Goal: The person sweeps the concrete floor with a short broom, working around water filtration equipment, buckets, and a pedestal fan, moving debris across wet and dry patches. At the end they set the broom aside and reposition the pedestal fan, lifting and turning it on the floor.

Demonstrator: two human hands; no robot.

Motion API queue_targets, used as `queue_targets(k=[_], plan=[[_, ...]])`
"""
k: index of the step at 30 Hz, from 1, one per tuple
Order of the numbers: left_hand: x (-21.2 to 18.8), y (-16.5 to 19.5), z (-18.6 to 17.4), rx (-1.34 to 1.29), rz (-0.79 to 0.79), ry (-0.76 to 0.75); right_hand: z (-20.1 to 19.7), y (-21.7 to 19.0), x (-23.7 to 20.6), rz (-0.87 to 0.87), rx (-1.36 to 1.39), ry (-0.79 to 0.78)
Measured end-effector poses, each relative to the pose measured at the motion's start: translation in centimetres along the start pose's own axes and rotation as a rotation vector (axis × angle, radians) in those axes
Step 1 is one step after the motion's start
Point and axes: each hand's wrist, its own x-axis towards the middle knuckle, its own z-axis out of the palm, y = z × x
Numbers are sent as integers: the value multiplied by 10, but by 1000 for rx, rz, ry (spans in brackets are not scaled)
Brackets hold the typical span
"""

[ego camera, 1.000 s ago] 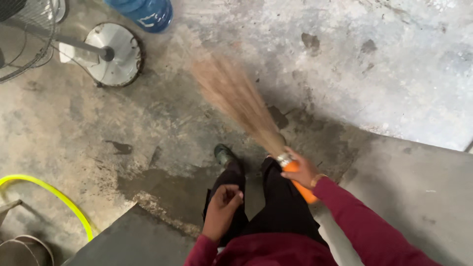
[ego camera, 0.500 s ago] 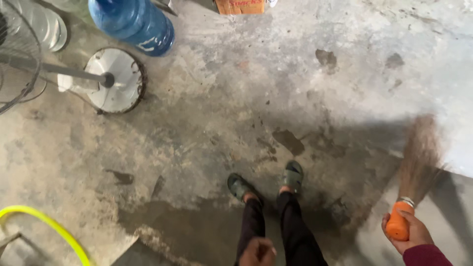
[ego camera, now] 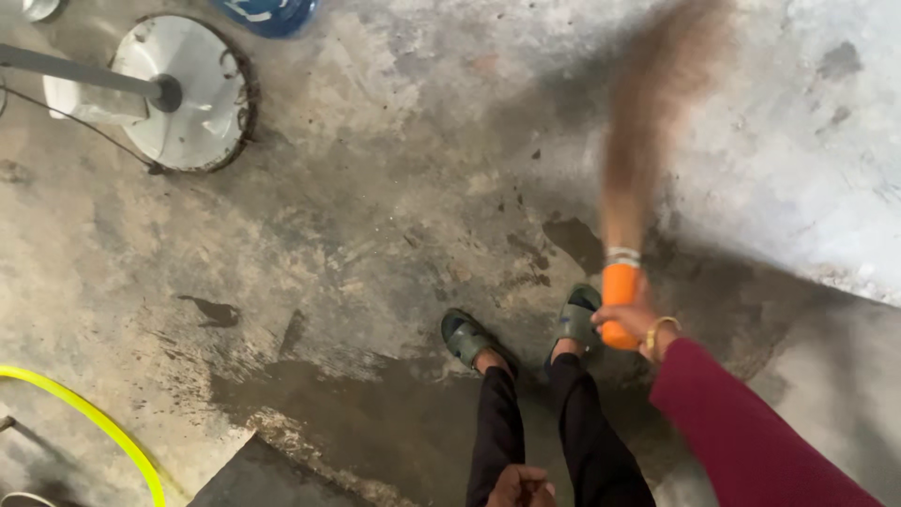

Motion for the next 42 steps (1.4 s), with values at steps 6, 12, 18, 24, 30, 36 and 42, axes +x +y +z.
queue_targets(k=[6, 12, 18, 24, 30, 36, 42], plan=[[-1, 19, -17, -94, 25, 48, 104, -22, -47, -253, -1247, -244], [-15, 26, -43, -184, 47, 93, 206, -11, -106, -100, -1319, -784], [-19, -1, -57, -345, 10, 183, 136, 85, -105, -211, -619, -851], [8, -20, -34, -303, 69, 135, -52, 169, -90, 261, 364, -539], [14, -11, -5, -218, 84, 101, -160, 135, -73, 81, 298, 161], [-10, 35, -12, -129, 201, 65, -148, 70, -84, 55, 486, 251], [-7, 155, -62, 132, 650, 164, -55, -37, -50, 71, 525, 50]])
